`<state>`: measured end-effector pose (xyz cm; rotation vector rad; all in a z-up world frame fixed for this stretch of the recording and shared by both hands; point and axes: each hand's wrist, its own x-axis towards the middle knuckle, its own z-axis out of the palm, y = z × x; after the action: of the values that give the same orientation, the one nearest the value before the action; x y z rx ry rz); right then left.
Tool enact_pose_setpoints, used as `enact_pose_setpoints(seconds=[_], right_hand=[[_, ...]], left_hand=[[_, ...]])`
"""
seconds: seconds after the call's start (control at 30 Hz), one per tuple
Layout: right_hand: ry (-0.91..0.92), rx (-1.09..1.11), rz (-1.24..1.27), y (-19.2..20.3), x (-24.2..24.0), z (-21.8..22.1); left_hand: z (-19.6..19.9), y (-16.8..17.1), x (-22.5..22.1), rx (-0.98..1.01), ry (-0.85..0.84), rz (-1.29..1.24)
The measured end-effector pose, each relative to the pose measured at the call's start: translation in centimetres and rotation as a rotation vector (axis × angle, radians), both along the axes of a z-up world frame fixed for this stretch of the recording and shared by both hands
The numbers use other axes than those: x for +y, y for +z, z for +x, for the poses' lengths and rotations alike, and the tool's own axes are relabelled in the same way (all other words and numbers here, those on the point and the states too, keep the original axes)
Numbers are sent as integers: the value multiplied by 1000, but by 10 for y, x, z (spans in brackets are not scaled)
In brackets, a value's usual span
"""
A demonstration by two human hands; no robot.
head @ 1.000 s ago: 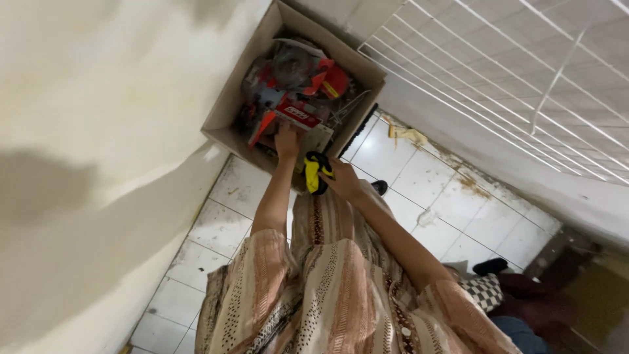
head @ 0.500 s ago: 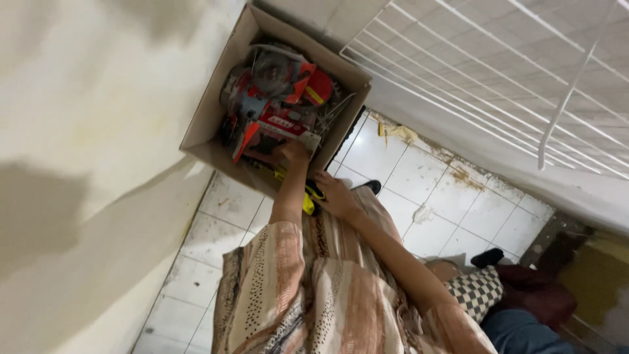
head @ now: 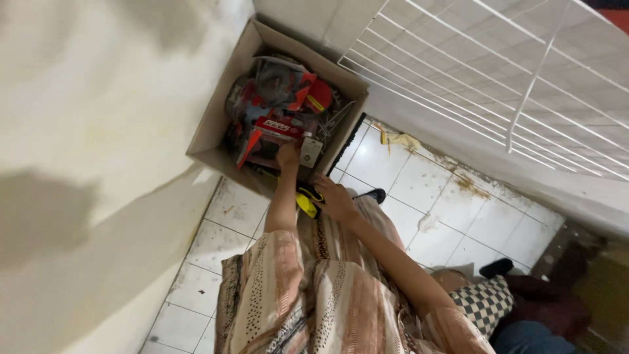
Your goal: Cleaning packaged motorcycle parts with a cloth and hanging them onto a wire display rack.
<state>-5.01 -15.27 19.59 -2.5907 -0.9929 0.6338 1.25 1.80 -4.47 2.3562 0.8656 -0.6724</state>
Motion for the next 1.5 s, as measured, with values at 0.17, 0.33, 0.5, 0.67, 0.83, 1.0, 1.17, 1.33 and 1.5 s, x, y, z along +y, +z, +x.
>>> enact_pose_setpoints(seconds=[0.17,0.33,0.5,0.67,0.83,1.0,1.17,1.33,1.5], right_hand=[[-81,149,265,9,-3,7],[-390,473,354,-10,-29,4],[-804,678,286,-12,-60,-11],[-1039,767,280,-44,-102,-22],[-1066,765,261,-45,-127,-14],[-1099,742,182,-31,-121,-22],[-1198,753,223,25,-89,-19],[-1229,766,173,12,-100,-22],[-1282,792,155,-3,-110,-28]], left_hand=[[-48,75,51,-572,77,-565],[-70,133,62,-594,305,-626],[-74,124,51,-698,419,-660],[-55,183,29,-761,431,-695],[-32,124,63,-813,359,-709],[-23,76,106,-719,254,-682],[-6,88,130,-544,111,-427],[14,57,145,-427,124,-306],[35,104,137,-345,173,-176]])
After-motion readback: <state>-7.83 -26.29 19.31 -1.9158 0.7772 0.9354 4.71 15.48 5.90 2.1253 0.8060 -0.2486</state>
